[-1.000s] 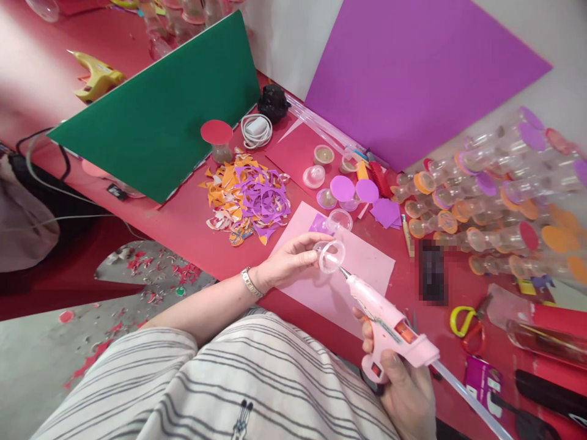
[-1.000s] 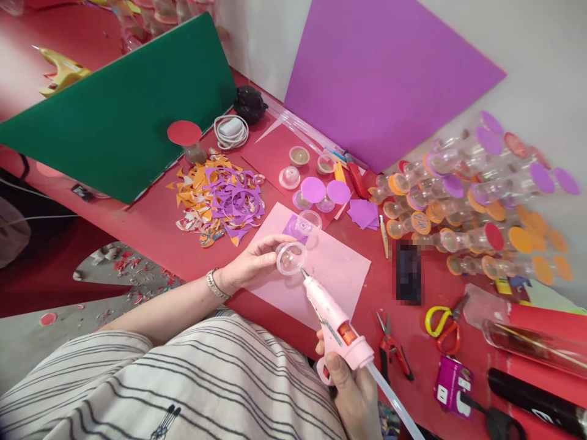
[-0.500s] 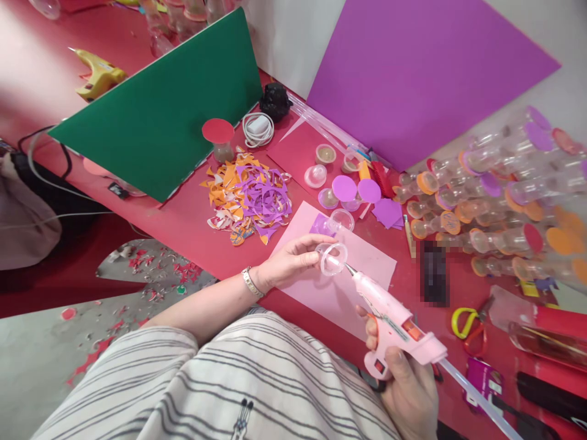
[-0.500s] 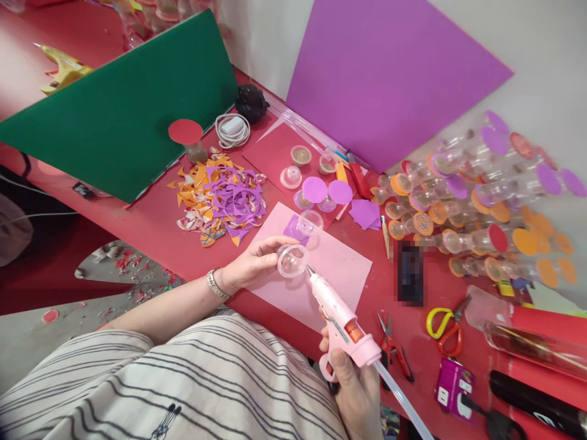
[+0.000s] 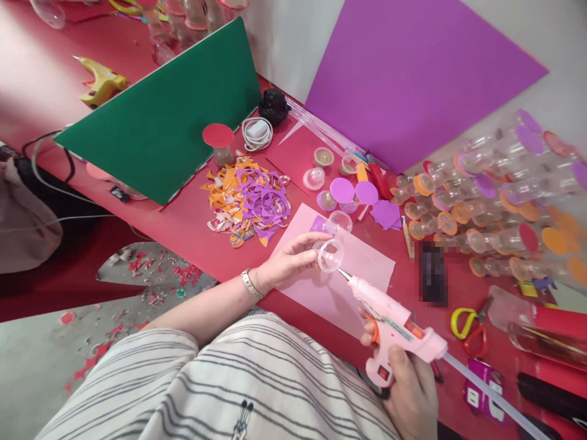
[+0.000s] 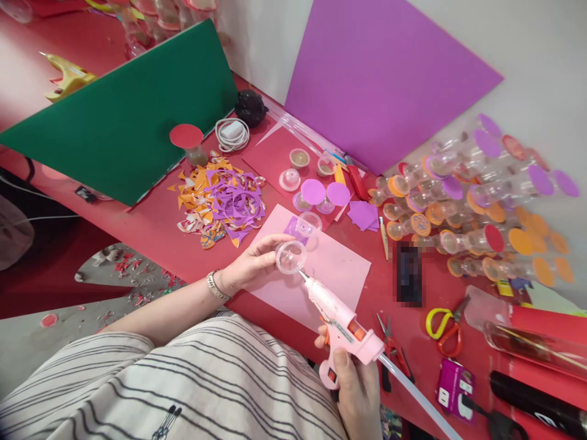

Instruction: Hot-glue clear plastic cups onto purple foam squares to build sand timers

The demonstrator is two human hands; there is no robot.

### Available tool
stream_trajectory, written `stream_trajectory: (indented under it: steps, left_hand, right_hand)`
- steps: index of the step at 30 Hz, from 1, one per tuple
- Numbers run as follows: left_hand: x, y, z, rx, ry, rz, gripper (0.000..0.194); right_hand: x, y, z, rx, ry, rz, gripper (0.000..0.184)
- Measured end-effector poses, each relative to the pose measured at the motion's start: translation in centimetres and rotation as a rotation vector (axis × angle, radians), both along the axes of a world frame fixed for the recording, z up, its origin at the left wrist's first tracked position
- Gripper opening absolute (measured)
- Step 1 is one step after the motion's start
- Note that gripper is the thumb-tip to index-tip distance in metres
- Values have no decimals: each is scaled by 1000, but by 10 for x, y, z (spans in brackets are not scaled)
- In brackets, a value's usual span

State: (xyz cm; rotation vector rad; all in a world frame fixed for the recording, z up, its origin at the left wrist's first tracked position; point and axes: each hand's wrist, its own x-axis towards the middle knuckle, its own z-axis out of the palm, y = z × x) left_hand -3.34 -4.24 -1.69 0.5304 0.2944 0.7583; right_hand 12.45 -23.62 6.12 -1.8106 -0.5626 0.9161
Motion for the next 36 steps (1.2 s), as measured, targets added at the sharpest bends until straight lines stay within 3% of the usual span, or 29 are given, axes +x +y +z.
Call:
stream_trajectory:
  steps: [19, 32, 36]
  left_hand:
    - [-1, 0, 5, 50, 12, 10, 47]
    - [-1, 0, 5, 30, -38, -27, 44]
    - [-1, 0, 5, 34, -27, -23, 45]
  right_hand:
    - [-3, 3, -7, 38, -75, -33, 29]
    - [-9, 11, -5, 25, -108, -76, 37]
    - [-3, 5, -12, -6, -152, -5, 37]
